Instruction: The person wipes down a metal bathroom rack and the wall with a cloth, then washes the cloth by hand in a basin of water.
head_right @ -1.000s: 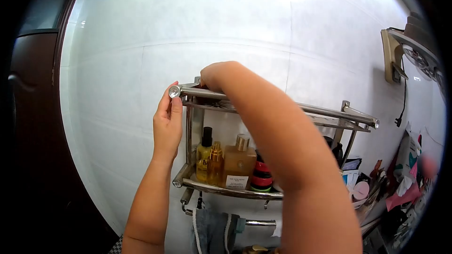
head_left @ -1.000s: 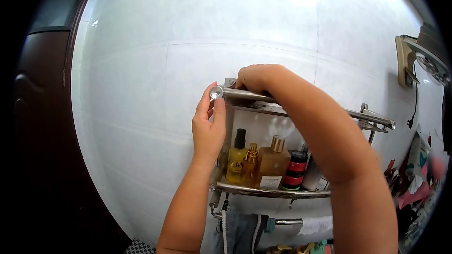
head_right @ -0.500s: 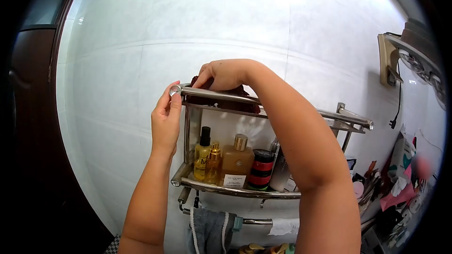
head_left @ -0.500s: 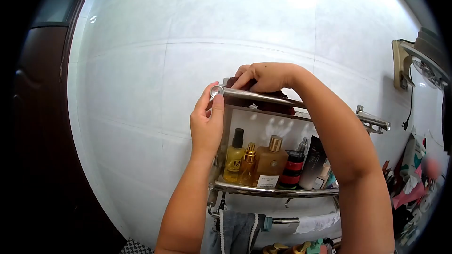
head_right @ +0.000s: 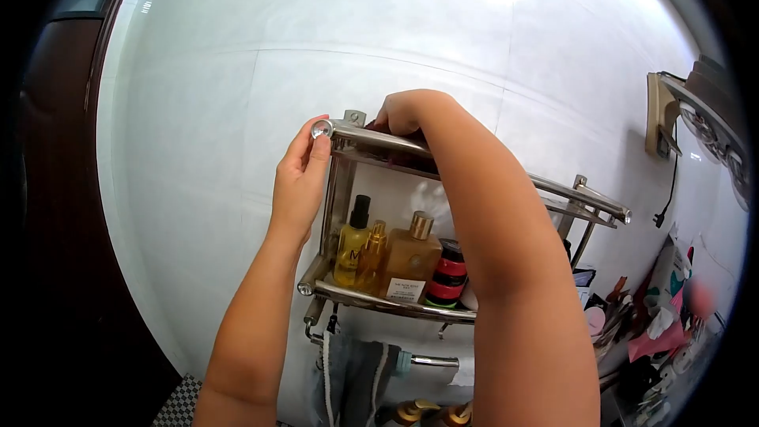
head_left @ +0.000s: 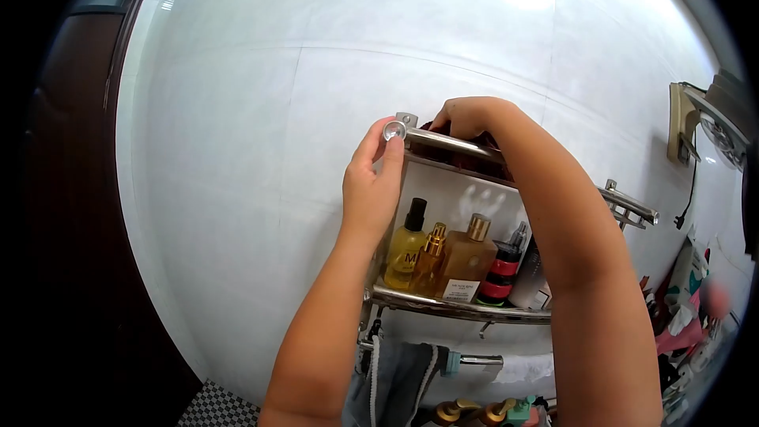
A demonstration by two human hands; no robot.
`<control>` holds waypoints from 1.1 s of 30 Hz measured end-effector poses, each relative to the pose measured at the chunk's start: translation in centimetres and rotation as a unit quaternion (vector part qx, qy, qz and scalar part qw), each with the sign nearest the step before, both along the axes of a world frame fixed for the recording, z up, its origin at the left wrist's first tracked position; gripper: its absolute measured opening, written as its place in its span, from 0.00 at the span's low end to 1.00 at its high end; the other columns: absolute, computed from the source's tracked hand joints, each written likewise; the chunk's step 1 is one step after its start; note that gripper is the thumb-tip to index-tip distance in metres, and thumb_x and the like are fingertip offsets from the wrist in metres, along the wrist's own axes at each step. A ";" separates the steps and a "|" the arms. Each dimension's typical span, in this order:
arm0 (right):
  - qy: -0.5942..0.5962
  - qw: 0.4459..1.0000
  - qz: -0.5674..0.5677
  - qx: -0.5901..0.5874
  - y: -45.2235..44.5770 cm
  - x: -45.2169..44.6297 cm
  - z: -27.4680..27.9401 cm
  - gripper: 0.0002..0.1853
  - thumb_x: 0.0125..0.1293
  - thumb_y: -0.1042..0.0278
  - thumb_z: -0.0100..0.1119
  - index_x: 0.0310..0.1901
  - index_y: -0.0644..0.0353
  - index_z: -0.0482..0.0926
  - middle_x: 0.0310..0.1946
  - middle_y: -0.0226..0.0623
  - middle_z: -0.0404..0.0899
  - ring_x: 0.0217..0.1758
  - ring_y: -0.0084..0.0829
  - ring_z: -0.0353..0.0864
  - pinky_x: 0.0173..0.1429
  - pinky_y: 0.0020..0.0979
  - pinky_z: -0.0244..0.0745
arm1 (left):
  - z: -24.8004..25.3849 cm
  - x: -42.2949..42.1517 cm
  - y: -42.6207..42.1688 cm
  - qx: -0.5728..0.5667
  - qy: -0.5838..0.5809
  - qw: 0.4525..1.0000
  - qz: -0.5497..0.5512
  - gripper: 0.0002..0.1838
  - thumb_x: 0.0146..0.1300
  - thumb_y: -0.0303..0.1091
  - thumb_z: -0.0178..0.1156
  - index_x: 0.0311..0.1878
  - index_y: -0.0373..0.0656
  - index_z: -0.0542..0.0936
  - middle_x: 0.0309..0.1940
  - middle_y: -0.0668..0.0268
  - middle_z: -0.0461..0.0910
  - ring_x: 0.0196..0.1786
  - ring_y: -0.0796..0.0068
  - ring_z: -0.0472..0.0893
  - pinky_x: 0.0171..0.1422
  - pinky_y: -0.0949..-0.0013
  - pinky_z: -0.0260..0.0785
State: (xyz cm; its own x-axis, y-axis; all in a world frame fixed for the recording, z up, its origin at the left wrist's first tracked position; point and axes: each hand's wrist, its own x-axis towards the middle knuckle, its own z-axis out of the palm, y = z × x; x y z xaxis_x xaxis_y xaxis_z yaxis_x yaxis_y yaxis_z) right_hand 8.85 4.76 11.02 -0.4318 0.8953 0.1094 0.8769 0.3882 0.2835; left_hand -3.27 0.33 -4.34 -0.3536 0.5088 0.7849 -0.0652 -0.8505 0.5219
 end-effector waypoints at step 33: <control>0.183 0.973 0.114 -0.085 0.8 1.3 0.2 0.23 0.49 0.82 0.57 0.48 0.47 0.81 0.41 0.31 0.81 0.42 0.28 0.77 0.51 0.29 0.71 | 0.0 0.1 -0.1 0.006 0.018 1.000 -0.021 0.21 0.68 0.41 0.48 0.60 0.41 0.70 0.49 0.65 0.74 0.52 0.78 0.70 0.58 0.74 0.61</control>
State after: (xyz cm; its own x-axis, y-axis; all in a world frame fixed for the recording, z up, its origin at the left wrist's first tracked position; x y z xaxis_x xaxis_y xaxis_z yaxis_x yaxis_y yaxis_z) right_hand 10.19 5.61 11.18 -0.5803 0.7999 0.1529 0.7931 0.5978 -0.1172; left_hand -3.14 0.18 -4.31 -0.3046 0.5127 0.8027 -0.0820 -0.8537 0.5142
